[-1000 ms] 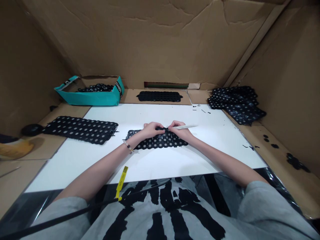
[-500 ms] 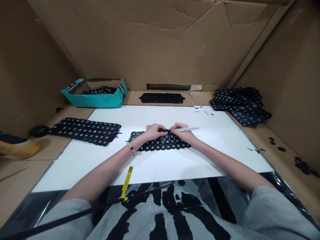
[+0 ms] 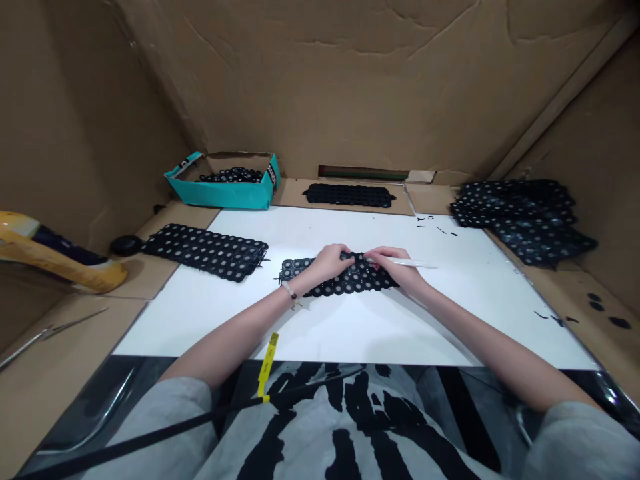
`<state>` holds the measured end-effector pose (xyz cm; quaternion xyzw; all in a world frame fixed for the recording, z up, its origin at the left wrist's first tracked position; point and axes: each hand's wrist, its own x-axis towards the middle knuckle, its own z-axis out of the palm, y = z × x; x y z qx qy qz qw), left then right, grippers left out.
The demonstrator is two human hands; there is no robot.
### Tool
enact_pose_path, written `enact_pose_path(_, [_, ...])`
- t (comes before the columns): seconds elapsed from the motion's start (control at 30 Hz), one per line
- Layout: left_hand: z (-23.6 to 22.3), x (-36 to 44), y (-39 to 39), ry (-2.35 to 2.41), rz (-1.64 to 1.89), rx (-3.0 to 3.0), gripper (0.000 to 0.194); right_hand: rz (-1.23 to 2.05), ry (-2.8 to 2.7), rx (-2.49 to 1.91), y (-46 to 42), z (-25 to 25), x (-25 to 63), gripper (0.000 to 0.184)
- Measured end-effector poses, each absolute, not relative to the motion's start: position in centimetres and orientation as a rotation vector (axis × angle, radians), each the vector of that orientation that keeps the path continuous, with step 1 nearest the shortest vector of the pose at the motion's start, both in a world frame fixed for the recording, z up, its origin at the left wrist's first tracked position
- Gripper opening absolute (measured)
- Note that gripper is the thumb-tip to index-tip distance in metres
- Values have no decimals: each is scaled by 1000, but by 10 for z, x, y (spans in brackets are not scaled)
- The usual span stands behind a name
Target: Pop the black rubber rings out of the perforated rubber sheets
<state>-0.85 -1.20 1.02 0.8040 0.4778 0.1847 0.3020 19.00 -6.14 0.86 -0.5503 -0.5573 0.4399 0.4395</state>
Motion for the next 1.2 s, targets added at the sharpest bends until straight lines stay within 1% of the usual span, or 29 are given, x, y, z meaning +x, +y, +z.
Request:
enact_pose_path(0.23, [8,-9,-4,1150,485,2009,26,1068,-1433,-1429,-55,4,192,23])
enact_pose_path(0.43, [12,-11,-6,1068,478,1890,29,1086,-1471,-1396,-58,6,195,29])
enact_pose_path(0.53, [11,-15,-3,1027,446,1817,33,989,-1527,-1409,-59,5,189,27])
enact_pose_path(0.67, [8,-19,4,912,366,1779,36,793,-1624,-1408,-59,3,179,19])
enact_pose_path(0.77, [9,-20,5,874,355,1873,34,868,-1638,-1399,-56,3,180,16])
enact_pose_path(0.93, [5,-15,-2,1028,484,2090,36,1104,-1527,-1361,-50,3,190,16])
enact_pose_path(1.03, [1,-13,-4,1066,482,2087,32,1088,-1545,-1349,-48,0,191,14])
enact_pose_path(1.2, [2,-14,-2,1066,503,2070,37,1059,-1573,-1359,-49,-1,189,14])
